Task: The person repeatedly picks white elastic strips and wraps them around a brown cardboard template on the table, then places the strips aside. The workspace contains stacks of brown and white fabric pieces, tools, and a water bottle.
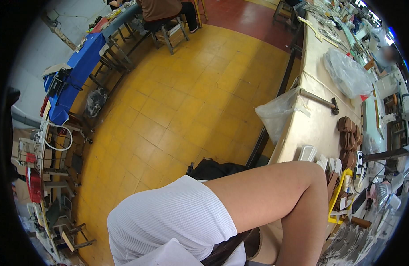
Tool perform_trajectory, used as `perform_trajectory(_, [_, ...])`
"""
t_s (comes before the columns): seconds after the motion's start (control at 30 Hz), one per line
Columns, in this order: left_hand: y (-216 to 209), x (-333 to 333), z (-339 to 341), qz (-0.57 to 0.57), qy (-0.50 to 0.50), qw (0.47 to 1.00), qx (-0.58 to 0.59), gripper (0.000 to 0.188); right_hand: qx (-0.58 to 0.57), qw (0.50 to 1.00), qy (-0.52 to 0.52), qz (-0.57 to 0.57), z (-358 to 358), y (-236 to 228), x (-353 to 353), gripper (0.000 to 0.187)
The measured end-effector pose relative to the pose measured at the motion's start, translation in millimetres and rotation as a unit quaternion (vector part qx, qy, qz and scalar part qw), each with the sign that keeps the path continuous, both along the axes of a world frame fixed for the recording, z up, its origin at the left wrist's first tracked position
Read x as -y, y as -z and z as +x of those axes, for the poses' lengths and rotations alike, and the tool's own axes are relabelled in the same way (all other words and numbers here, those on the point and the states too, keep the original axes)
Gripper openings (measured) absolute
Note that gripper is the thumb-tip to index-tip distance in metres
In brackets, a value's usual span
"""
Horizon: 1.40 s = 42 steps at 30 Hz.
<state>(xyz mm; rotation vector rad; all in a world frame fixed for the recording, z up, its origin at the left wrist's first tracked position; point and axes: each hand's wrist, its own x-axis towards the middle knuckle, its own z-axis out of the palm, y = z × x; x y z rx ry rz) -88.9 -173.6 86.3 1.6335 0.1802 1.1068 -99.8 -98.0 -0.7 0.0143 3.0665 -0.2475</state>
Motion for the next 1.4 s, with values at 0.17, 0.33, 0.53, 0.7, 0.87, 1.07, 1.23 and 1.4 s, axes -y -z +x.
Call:
perform_trajectory(0.17, [-3,-15,8,-0.008,0.008,1.0,-0.001,0.03,-0.003,1.0,-0.012,-0.007,-6,2,-2,0.021])
perform_trajectory(0.33, [-12,-19,18,0.006,0.03,1.0,0.003,0.031,-0.002,1.0,-0.008,0.002,-5,-2,2,0.021])
perform_trajectory(0.53, [-11,-16,23,0.002,0.04,0.999,0.004,0.032,-0.01,1.0,-0.019,-0.003,-6,1,9,0.02])
perform_trajectory(0.7, [-9,5,27,-0.007,0.139,0.99,0.004,0.032,-0.032,0.999,0.02,0.002,3,-3,-2,0.02])
perform_trajectory(0.87, [4,36,33,-0.106,0.322,0.941,0.007,0.033,-0.035,0.999,0.009,-0.02,-16,21,-25,0.027])
perform_trajectory(1.07, [8,71,68,-0.165,0.588,0.791,-0.034,0.034,-0.136,0.989,0.051,0.005,-1,33,-23,0.01])
perform_trajectory(1.23, [-12,57,59,-0.26,0.582,0.771,0.014,0.035,-0.093,0.993,0.066,0.043,9,25,-18,0.008])
perform_trajectory(1.4, [0,53,73,-0.255,0.58,0.773,0.004,0.036,-0.13,0.989,0.06,0.022,11,11,-18,0.003])
